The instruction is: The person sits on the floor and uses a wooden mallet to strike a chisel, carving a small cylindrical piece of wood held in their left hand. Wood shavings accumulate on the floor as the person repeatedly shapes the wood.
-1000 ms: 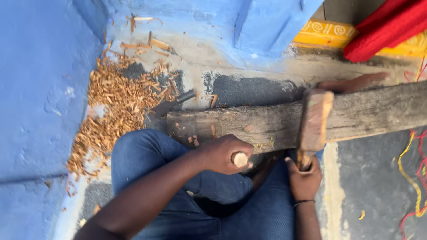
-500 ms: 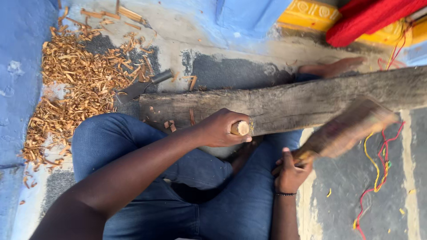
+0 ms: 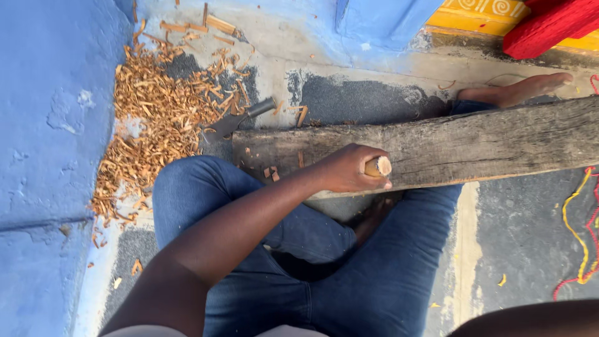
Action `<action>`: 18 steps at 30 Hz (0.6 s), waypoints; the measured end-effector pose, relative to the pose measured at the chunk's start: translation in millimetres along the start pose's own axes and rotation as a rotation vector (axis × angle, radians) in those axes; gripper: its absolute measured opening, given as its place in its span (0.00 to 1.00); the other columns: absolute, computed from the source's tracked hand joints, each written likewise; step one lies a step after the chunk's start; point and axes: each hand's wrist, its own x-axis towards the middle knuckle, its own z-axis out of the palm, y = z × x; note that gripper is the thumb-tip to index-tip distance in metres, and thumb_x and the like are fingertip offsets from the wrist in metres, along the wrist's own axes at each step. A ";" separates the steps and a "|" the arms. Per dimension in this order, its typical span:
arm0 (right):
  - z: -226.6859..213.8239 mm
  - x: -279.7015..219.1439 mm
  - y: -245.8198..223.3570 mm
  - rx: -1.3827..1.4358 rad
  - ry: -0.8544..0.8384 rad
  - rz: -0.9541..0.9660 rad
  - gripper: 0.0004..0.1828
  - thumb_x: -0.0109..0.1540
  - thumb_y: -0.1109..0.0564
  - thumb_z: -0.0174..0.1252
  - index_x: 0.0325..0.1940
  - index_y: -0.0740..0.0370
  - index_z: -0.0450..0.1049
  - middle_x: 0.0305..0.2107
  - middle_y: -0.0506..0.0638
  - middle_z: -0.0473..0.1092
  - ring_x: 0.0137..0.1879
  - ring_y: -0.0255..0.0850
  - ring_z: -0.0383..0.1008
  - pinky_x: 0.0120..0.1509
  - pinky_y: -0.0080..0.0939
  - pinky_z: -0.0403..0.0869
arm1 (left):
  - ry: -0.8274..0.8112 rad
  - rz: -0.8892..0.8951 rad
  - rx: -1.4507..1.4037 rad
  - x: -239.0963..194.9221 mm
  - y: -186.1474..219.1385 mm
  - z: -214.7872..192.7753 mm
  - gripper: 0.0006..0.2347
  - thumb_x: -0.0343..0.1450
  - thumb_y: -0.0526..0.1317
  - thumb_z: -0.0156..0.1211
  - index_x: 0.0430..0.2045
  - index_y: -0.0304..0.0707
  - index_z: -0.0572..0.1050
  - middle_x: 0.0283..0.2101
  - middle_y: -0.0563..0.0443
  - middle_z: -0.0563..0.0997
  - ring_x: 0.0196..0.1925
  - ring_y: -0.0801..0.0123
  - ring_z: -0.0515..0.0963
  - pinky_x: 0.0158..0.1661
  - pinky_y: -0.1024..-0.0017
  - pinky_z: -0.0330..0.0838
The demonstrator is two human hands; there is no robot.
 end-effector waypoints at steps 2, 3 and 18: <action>-3.6 17.5 5.5 -0.217 -0.081 -0.079 0.12 0.68 0.49 0.57 0.40 0.60 0.73 0.32 0.53 0.72 0.35 0.44 0.72 0.42 0.43 0.72 | 0.002 -0.030 -0.015 -0.7 -1.5 1.0 0.15 0.66 0.50 0.71 0.35 0.39 0.78 0.31 0.49 0.83 0.34 0.64 0.83 0.38 0.65 0.76; -3.3 25.5 9.5 -0.333 -0.141 -0.122 0.12 0.68 0.48 0.57 0.40 0.59 0.73 0.32 0.53 0.73 0.36 0.44 0.73 0.43 0.44 0.72 | 0.004 -0.044 -0.019 -0.7 -2.3 0.1 0.15 0.65 0.50 0.71 0.35 0.39 0.78 0.31 0.49 0.83 0.34 0.64 0.83 0.38 0.65 0.77; 28.7 -82.3 -11.1 0.248 -0.106 0.186 0.11 0.70 0.60 0.61 0.36 0.64 0.69 0.23 0.52 0.69 0.26 0.37 0.69 0.34 0.37 0.70 | -0.044 -0.107 -0.034 0.6 -8.7 3.6 0.15 0.67 0.50 0.69 0.35 0.38 0.77 0.32 0.47 0.83 0.35 0.64 0.83 0.40 0.63 0.77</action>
